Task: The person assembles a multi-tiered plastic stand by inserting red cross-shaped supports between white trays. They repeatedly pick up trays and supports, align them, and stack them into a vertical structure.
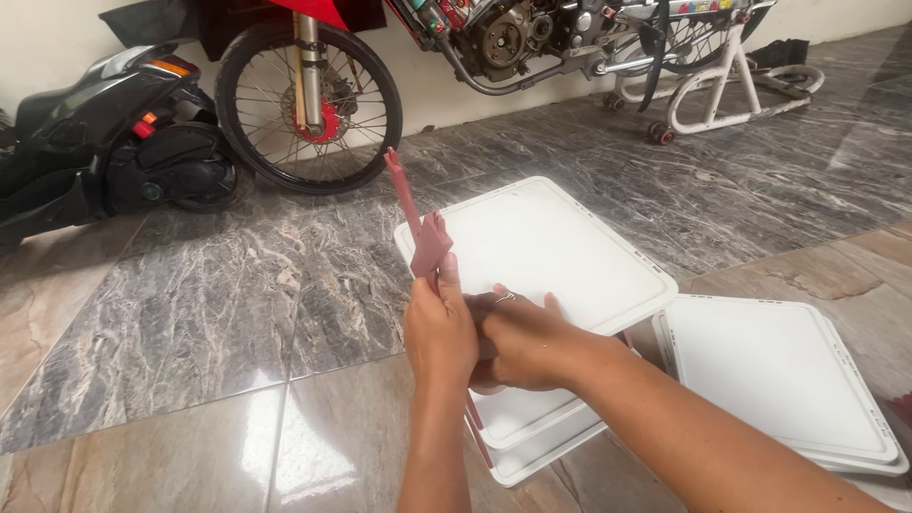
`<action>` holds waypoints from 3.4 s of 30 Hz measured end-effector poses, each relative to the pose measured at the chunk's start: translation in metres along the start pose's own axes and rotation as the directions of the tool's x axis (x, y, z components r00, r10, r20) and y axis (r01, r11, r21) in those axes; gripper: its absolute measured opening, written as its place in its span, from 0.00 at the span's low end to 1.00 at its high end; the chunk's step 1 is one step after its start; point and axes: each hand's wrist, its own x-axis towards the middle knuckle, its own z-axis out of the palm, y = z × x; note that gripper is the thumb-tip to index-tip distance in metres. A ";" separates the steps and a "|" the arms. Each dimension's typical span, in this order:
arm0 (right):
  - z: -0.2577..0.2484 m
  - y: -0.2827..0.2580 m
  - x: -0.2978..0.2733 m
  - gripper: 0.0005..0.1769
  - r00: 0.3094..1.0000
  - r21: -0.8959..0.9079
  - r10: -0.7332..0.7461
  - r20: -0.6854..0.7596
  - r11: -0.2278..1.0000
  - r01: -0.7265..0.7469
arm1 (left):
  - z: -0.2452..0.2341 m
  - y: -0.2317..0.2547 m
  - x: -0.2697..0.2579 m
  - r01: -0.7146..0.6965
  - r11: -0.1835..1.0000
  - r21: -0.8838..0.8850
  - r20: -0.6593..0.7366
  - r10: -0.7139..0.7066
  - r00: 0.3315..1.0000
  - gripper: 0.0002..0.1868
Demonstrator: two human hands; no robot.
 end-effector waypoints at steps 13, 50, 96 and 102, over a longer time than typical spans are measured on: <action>-0.002 0.012 0.005 0.33 0.996 0.031 -0.086 -0.002 0.996 0.086 | 0.005 0.004 0.003 0.000 1.000 0.011 0.005 0.000 1.000 0.36; -0.013 0.039 0.000 0.36 0.987 0.228 -0.158 -0.014 0.961 0.157 | 0.011 -0.071 0.028 -0.161 0.978 -0.130 0.131 0.178 0.975 0.48; -0.022 -0.006 0.045 0.18 0.881 0.471 -0.014 -0.473 0.841 0.266 | 0.004 -0.024 0.024 0.432 0.887 -0.165 0.269 -0.381 0.885 0.39; -0.142 -0.070 0.017 0.18 0.638 0.123 -0.285 -0.715 0.847 0.517 | 0.019 -0.068 0.029 -0.052 0.997 -0.053 0.057 0.055 0.997 0.38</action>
